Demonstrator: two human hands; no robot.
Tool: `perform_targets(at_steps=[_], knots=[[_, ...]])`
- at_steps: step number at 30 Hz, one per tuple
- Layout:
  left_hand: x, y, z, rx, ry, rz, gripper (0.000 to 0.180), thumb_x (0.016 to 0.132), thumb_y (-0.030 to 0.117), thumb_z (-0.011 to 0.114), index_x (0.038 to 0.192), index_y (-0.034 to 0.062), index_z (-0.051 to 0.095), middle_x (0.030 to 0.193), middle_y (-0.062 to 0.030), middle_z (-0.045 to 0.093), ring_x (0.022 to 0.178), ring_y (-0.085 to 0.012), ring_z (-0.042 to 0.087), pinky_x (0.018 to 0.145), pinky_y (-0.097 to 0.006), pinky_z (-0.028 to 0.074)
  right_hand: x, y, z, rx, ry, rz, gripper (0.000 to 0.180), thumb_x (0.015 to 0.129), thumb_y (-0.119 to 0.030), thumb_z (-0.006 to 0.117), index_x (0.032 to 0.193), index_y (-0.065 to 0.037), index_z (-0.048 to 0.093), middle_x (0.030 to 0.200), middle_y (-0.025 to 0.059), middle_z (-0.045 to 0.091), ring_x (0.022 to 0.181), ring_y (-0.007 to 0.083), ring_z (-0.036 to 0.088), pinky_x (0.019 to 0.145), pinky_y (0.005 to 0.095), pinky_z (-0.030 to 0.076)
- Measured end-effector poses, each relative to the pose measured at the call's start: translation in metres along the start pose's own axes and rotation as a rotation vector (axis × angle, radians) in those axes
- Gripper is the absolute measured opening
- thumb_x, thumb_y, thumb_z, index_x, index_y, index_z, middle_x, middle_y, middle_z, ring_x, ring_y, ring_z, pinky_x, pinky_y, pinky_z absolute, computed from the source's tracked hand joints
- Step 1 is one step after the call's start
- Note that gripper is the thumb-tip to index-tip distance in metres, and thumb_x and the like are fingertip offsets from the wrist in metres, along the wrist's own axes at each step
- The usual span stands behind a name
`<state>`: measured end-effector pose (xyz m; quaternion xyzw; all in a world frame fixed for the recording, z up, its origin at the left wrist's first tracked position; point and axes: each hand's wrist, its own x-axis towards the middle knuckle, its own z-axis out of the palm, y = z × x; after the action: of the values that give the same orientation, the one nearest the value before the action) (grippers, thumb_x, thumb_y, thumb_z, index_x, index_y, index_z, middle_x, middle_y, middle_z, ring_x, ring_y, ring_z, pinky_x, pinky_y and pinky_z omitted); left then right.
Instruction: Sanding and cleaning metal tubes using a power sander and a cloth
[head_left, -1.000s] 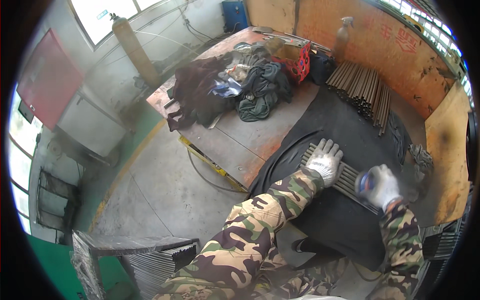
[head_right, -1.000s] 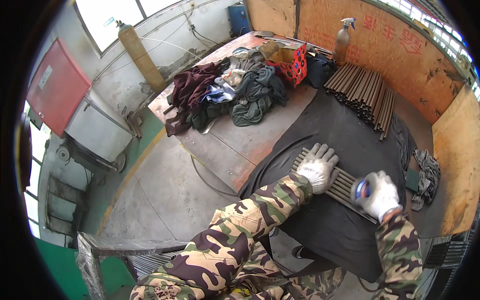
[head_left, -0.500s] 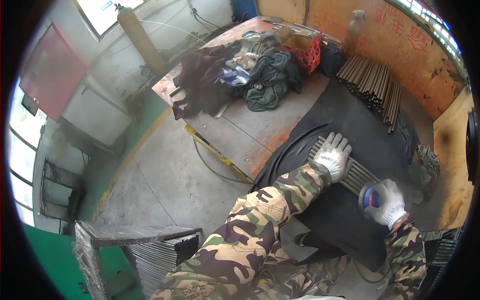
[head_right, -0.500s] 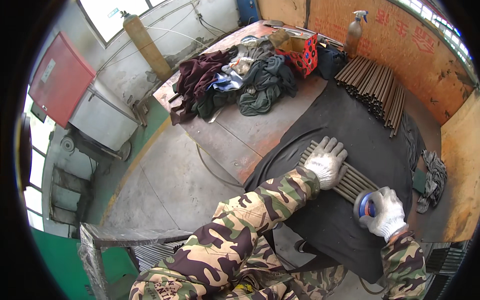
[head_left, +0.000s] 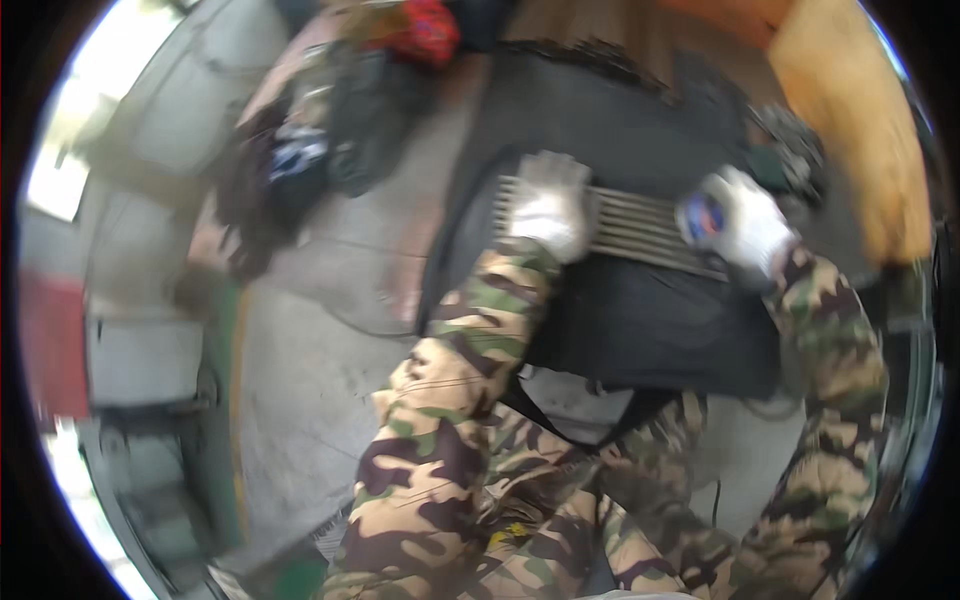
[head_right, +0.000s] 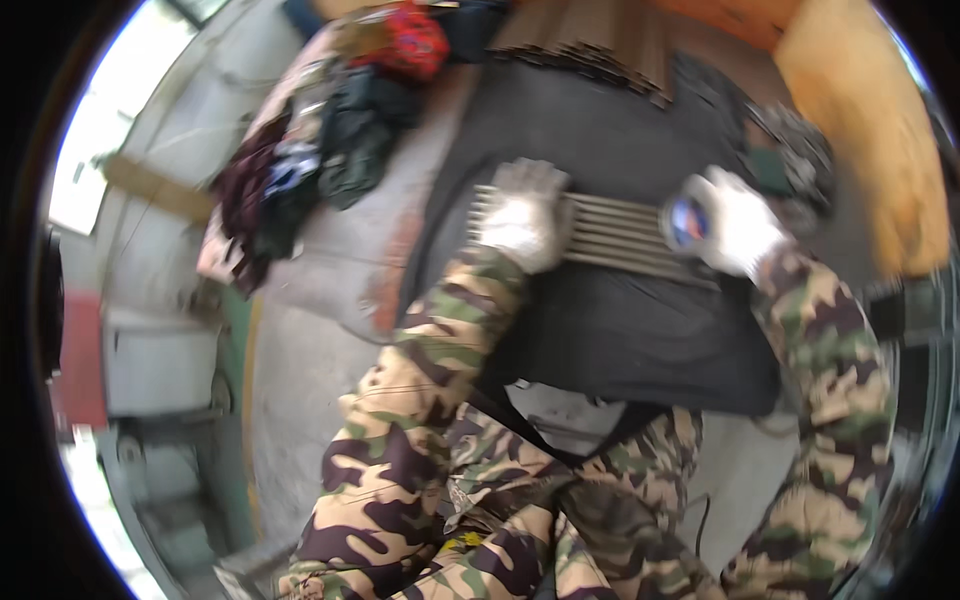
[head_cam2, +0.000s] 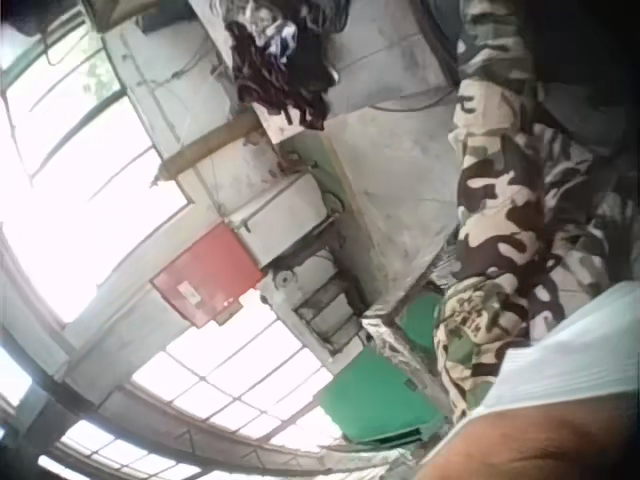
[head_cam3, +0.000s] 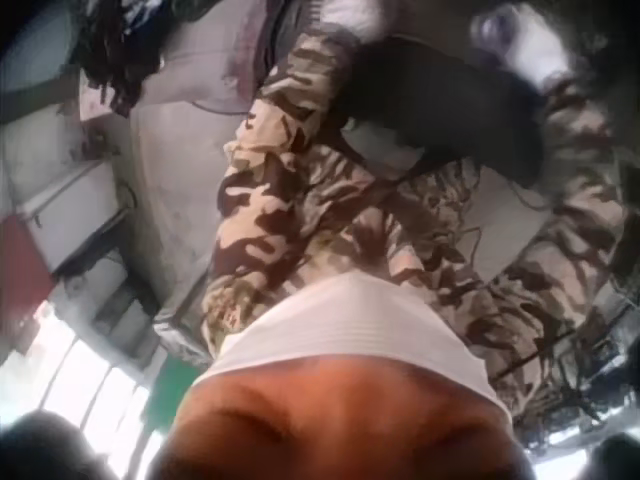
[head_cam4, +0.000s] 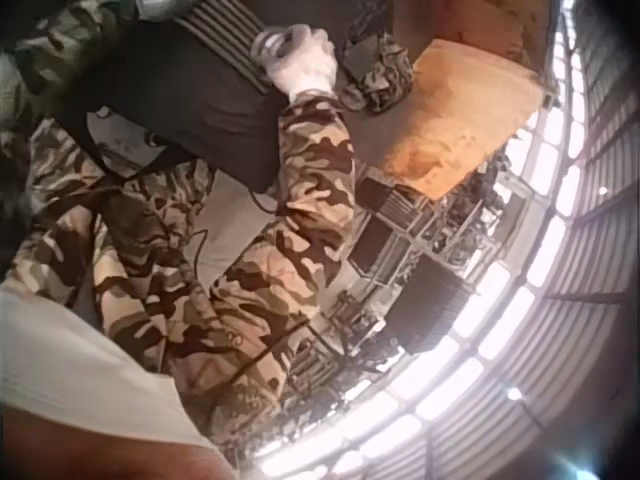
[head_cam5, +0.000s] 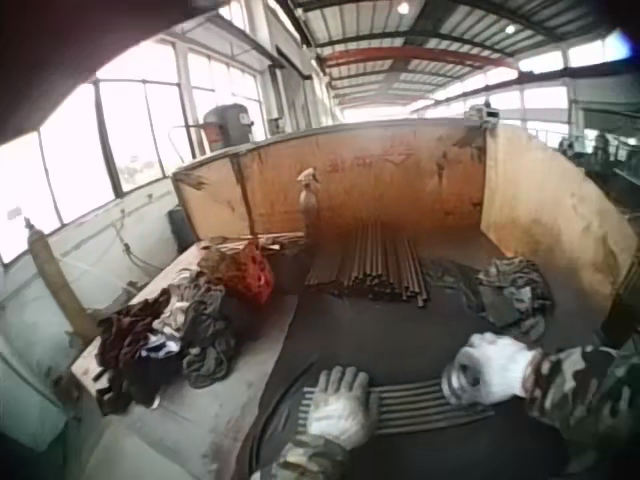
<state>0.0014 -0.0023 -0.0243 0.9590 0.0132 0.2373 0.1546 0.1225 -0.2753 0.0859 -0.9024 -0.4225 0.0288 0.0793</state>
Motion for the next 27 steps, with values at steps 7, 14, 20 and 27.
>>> perform_targets(at_steps=[7,14,20,27], knots=[[0.027,0.023,0.008,0.069,-0.11,0.042,0.048,0.105,0.034,0.059,0.14,0.0017,0.067,0.146,-0.0244,0.067,0.142,-0.046,0.056,0.127,-0.056,0.034,-0.028,0.024,-0.019,-0.105,-0.083,0.02,0.052,0.078,-0.032,0.087,0.121,-0.01,0.07,0.117,0.0179,0.064,0.115,0.0409,0.065,0.097,0.0501,0.057],[0.023,0.025,-0.009,0.077,-0.14,0.06,0.046,0.106,0.032,0.059,0.139,0.0023,0.068,0.145,-0.0247,0.067,0.141,-0.0473,0.057,0.125,-0.057,0.037,-0.045,0.019,-0.018,-0.081,-0.067,-0.15,0.043,0.081,-0.029,0.081,0.117,-0.008,0.07,0.114,0.018,0.066,0.11,0.0405,0.066,0.096,0.048,0.057],[0.024,0.025,-0.005,0.083,-0.172,0.076,0.045,0.107,0.031,0.058,0.141,0.0023,0.066,0.147,-0.0256,0.065,0.141,-0.048,0.056,0.125,-0.056,0.036,-0.04,0.022,-0.027,-0.129,-0.123,-0.103,0.051,0.081,-0.031,0.084,0.123,-0.008,0.067,0.116,0.0182,0.065,0.115,0.0404,0.066,0.097,0.0495,0.057],[0.021,0.02,-0.004,0.11,0.025,0.252,0.037,0.094,0.023,0.067,0.122,-0.0015,0.065,0.117,-0.0181,0.065,0.114,-0.0396,0.06,0.107,-0.056,0.045,-0.018,0.03,-0.027,-0.134,-0.132,0.042,0.045,0.082,-0.029,0.084,0.118,-0.007,0.067,0.118,0.0188,0.065,0.118,0.0404,0.065,0.095,0.0514,0.057]])
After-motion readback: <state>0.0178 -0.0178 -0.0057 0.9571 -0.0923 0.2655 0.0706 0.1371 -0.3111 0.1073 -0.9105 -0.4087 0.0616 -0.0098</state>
